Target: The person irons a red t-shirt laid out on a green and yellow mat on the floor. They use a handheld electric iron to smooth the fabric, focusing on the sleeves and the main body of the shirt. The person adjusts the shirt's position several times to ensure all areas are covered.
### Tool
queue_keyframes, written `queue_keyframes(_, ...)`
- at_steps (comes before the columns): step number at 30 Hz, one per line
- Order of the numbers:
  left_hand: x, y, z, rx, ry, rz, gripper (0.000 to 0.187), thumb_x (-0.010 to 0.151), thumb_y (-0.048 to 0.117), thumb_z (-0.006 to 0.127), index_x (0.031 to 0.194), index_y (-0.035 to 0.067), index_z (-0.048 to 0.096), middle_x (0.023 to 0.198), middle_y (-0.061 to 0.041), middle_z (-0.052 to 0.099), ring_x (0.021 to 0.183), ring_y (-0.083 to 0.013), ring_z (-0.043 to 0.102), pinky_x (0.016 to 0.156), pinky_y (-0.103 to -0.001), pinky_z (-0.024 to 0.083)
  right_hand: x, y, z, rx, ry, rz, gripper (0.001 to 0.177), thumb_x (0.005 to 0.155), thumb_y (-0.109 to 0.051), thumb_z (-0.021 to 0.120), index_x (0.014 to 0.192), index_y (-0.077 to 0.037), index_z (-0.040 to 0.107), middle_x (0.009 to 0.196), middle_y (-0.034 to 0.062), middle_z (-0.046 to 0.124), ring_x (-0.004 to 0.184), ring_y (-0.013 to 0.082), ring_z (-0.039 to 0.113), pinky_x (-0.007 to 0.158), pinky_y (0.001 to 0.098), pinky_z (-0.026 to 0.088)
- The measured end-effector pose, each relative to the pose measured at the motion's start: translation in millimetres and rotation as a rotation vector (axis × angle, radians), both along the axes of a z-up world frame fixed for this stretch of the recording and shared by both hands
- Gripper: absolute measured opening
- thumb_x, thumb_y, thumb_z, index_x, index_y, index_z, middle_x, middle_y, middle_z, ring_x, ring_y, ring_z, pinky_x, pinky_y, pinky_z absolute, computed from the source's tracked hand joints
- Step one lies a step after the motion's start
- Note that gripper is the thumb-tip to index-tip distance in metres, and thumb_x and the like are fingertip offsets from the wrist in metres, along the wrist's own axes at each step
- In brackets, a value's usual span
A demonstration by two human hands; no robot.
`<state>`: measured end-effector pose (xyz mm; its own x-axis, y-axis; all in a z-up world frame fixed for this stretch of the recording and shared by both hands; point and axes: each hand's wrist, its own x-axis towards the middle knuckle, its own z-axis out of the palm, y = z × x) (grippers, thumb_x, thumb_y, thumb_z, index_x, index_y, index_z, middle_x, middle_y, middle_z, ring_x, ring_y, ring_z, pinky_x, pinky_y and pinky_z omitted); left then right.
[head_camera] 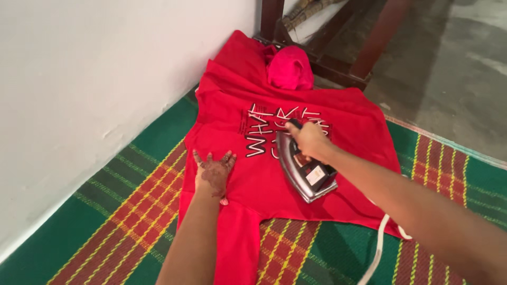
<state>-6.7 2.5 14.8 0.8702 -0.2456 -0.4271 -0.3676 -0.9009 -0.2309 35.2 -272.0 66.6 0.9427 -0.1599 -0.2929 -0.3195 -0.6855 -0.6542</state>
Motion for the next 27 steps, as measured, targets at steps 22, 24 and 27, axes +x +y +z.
queue_keyframes(22, 0, -4, -10, 0.060, -0.031, -0.034, 0.148, 0.055, 0.049, 0.099, 0.165, 0.027, 0.002, 0.173, 0.009, 0.006, 0.153, -0.0422, 0.026, 0.115, -0.080, 0.007, -48, -186, -12, -0.018, -0.071, -0.484, 0.070, 0.102, -0.051, 0.060, 0.066, 0.009, 0.060, 0.058, 0.0167, 0.060, 0.043, 0.0297, 0.058, 0.044, 0.0447, 0.048)
queue_keyframes(24, 2, -3, -8, 0.039, -0.052, -0.028, 0.150, 0.053, 0.047, 0.100, 0.166, 0.027, 0.003, 0.173, 0.009, 0.008, 0.152, -0.0401, 0.028, 0.116, -0.078, 0.007, -48, -196, -19, 0.007, -0.098, -0.526, 0.070, 0.103, -0.051, 0.059, 0.066, 0.008, 0.058, 0.058, 0.0164, 0.058, 0.043, 0.0295, 0.056, 0.044, 0.0453, 0.046)
queue_keyframes(27, 2, -5, -2, 0.072, -0.021, -0.028, 0.149, 0.054, 0.049, 0.100, 0.165, 0.028, 0.003, 0.173, 0.010, 0.007, 0.153, -0.0399, 0.027, 0.117, -0.077, 0.007, -64, -219, -30, 0.087, -0.128, -0.573, 0.069, 0.105, -0.051, 0.058, 0.065, 0.005, 0.055, 0.057, 0.0154, 0.055, 0.043, 0.0289, 0.053, 0.043, 0.0461, 0.044)
